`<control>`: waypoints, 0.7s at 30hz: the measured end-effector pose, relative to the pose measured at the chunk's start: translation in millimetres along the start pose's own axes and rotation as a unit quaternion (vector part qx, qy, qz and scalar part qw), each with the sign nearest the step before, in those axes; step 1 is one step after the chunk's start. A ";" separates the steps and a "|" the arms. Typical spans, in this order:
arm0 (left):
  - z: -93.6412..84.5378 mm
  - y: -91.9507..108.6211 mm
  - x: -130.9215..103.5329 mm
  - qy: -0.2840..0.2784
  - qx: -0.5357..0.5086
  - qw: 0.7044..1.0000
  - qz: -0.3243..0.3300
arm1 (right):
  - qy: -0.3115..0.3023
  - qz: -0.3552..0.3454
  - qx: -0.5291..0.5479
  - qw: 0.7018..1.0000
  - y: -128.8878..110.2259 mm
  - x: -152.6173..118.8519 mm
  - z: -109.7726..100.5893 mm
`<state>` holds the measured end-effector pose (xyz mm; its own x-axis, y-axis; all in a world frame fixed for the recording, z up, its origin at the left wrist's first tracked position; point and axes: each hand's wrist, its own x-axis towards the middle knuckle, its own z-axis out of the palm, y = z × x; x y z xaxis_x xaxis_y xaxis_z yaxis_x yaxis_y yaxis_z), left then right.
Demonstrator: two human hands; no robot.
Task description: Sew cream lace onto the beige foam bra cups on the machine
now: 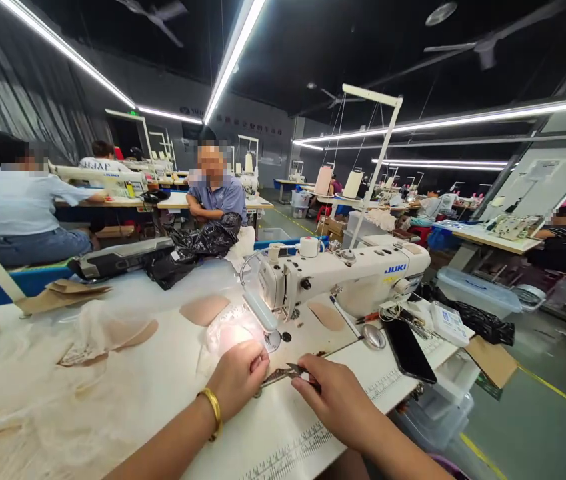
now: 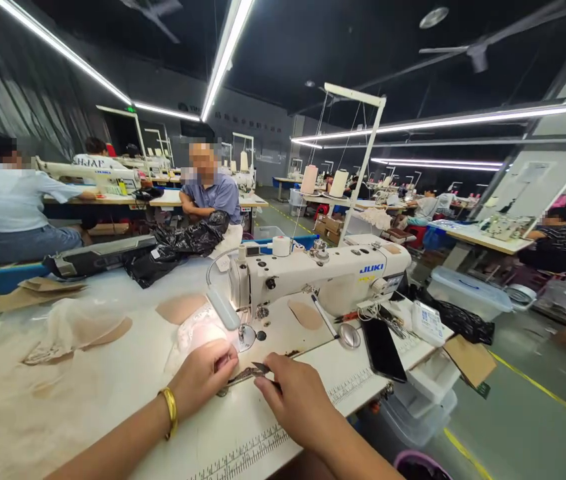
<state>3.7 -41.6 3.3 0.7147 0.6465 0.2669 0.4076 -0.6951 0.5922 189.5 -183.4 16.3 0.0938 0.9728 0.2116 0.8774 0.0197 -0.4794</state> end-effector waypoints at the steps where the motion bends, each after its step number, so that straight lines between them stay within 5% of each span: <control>1: 0.1 -0.6 0.6 0.001 -0.007 1.000 -0.004 | -0.005 -0.002 -0.041 0.999 -3.6 4.4 4.2; 11: 3.3 -2.6 0.4 0.009 -0.015 1.000 -0.008 | 0.009 -0.001 -0.147 0.989 -1.9 35.3 35.1; 18: 1.5 -15.1 20.5 0.059 0.014 0.996 -0.064 | 0.060 -0.019 -0.195 0.979 50.4 47.4 7.9; 21: 0.8 -15.5 29.7 0.056 0.029 0.996 -0.063 | 0.081 -0.046 -0.103 0.990 54.4 63.6 -4.3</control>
<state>19.0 -11.9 1.5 0.5889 0.7586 0.2788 0.5240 -0.6210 0.5829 245.2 -121.5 7.4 0.0683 0.9191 0.3880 0.9613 0.0435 -0.2721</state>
